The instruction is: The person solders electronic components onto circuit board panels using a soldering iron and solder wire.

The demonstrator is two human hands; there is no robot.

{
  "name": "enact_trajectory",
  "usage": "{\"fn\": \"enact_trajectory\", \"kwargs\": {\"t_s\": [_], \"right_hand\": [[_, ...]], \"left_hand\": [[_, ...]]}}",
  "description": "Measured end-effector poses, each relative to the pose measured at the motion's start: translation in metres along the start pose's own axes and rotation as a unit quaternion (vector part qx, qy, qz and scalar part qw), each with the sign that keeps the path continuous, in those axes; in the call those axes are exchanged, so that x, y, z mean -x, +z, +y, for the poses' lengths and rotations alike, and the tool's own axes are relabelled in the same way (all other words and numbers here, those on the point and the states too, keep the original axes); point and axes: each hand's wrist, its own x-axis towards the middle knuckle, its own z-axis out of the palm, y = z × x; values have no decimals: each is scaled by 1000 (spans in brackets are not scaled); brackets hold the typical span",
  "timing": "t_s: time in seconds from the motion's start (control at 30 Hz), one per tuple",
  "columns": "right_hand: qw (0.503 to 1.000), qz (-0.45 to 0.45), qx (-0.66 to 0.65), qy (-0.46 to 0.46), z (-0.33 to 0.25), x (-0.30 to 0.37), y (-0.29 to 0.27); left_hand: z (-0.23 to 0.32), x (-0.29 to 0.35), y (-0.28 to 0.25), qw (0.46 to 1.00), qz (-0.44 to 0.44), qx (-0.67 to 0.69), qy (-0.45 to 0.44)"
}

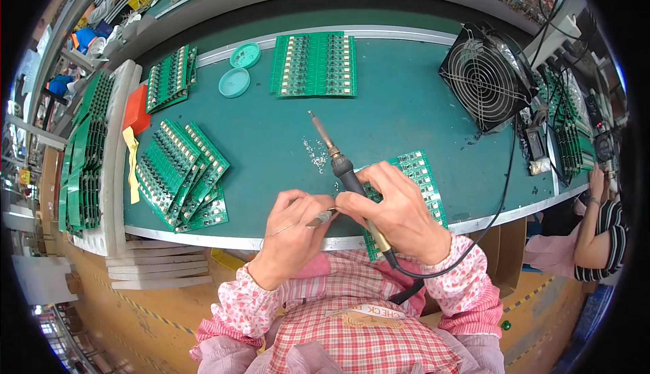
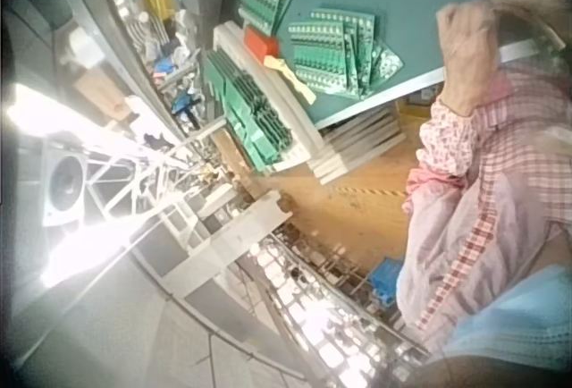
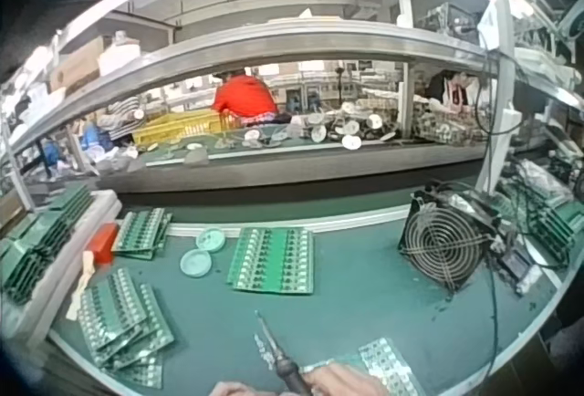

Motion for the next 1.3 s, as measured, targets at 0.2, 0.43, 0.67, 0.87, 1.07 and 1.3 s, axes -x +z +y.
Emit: {"fn": "enact_trajectory", "kwargs": {"t_s": [0.2, 0.43, 0.67, 0.87, 1.07, 1.3], "right_hand": [[998, -31, 33, -33, 11, -5, -15], [978, 152, 37, 141, 34, 26, -30], [972, 93, 77, 202, 9, 68, -12], [956, 196, 39, 215, 7, 82, -6], [951, 229, 30, 203, 10, 85, -8], [959, 221, 47, 169, 13, 88, -6]], "left_hand": [[-2, 8, -5, 1000, -22, 4, -12], [-5, -4, 4, 990, 71, 36, -117], [-3, -26, 32, 987, 75, 73, -121], [-4, -25, 38, 985, 57, 64, -147], [-5, -27, 39, 989, 48, 36, -133], [-3, -29, 40, 988, 52, 34, -140]]}}
